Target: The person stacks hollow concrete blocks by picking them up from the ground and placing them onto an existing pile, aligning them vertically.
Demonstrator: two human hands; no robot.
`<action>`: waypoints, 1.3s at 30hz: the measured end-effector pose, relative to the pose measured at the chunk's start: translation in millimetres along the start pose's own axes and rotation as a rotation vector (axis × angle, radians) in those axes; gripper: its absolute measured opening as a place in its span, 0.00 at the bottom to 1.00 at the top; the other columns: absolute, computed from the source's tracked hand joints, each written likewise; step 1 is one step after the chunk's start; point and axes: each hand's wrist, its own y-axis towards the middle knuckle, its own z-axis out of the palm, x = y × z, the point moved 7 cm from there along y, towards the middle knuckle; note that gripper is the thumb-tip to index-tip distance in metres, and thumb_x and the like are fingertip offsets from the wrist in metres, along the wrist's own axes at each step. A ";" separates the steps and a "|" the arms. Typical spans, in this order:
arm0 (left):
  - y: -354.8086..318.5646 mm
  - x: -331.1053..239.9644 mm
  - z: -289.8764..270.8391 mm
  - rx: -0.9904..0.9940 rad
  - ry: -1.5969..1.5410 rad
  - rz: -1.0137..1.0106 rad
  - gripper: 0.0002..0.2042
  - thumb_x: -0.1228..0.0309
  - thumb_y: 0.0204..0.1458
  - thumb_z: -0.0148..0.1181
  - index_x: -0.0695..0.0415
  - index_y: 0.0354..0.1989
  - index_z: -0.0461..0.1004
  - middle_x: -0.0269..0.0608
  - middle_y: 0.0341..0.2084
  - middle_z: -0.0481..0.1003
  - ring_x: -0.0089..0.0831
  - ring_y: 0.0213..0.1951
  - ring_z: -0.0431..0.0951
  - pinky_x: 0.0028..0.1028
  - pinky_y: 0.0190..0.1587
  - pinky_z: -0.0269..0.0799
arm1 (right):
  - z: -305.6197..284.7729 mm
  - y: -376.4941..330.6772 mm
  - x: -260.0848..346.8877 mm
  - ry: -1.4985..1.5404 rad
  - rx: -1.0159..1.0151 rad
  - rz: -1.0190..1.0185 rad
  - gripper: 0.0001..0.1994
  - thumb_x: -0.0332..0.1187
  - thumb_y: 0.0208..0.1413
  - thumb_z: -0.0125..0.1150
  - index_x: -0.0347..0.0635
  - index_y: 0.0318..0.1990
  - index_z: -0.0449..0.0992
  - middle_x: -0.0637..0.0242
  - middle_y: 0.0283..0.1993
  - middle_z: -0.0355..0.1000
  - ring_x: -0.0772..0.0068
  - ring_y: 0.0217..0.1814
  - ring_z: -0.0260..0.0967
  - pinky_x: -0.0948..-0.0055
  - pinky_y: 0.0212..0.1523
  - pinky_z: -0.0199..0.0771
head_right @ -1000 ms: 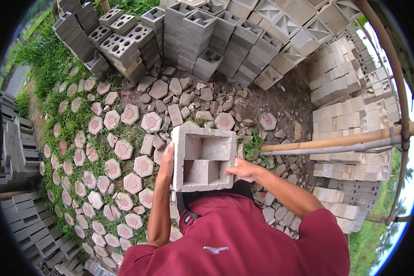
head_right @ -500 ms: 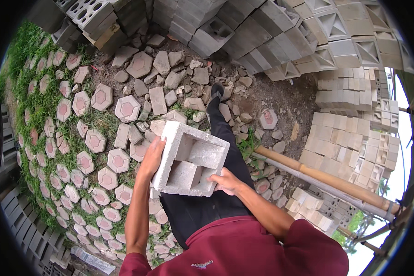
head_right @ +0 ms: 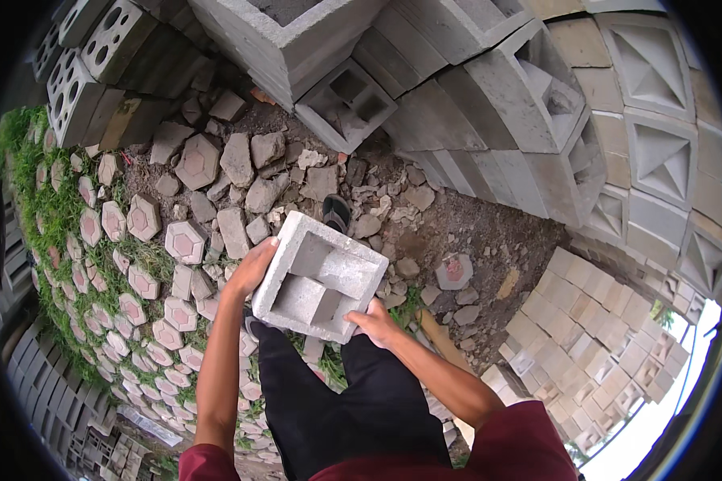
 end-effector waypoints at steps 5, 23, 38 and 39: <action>122.8 -10.8 1.7 -0.327 -1.022 0.007 0.36 0.41 0.63 0.32 0.60 0.67 0.58 0.50 0.63 0.63 0.42 0.65 0.60 0.41 0.67 0.50 | -50.8 84.5 129.5 0.084 -0.050 -0.211 0.18 0.23 0.51 0.61 0.33 0.50 0.68 0.59 0.44 0.74 0.66 0.42 0.75 0.61 0.38 0.81; 292.2 -120.9 19.9 -0.551 -1.440 0.089 0.29 0.48 0.65 0.29 0.56 0.60 0.66 0.44 0.59 0.68 0.45 0.60 0.67 0.44 0.65 0.58 | -82.7 243.2 278.9 0.040 -0.088 -0.373 0.19 0.28 0.50 0.64 0.35 0.49 0.68 0.59 0.45 0.72 0.63 0.42 0.75 0.56 0.37 0.81; 317.0 -137.6 1.0 -0.603 -1.484 0.138 0.30 0.50 0.65 0.27 0.58 0.63 0.62 0.46 0.62 0.66 0.45 0.63 0.64 0.41 0.67 0.55 | -76.0 260.0 300.3 -0.008 -0.010 -0.293 0.21 0.31 0.55 0.65 0.36 0.53 0.64 0.56 0.53 0.69 0.53 0.48 0.73 0.45 0.45 0.78; 318.7 -137.2 1.1 -0.611 -1.448 0.154 0.30 0.49 0.65 0.27 0.59 0.63 0.62 0.46 0.62 0.65 0.45 0.63 0.64 0.41 0.67 0.54 | -78.6 262.2 300.1 -0.011 0.018 -0.281 0.23 0.33 0.55 0.66 0.35 0.54 0.64 0.56 0.54 0.69 0.52 0.51 0.72 0.44 0.47 0.77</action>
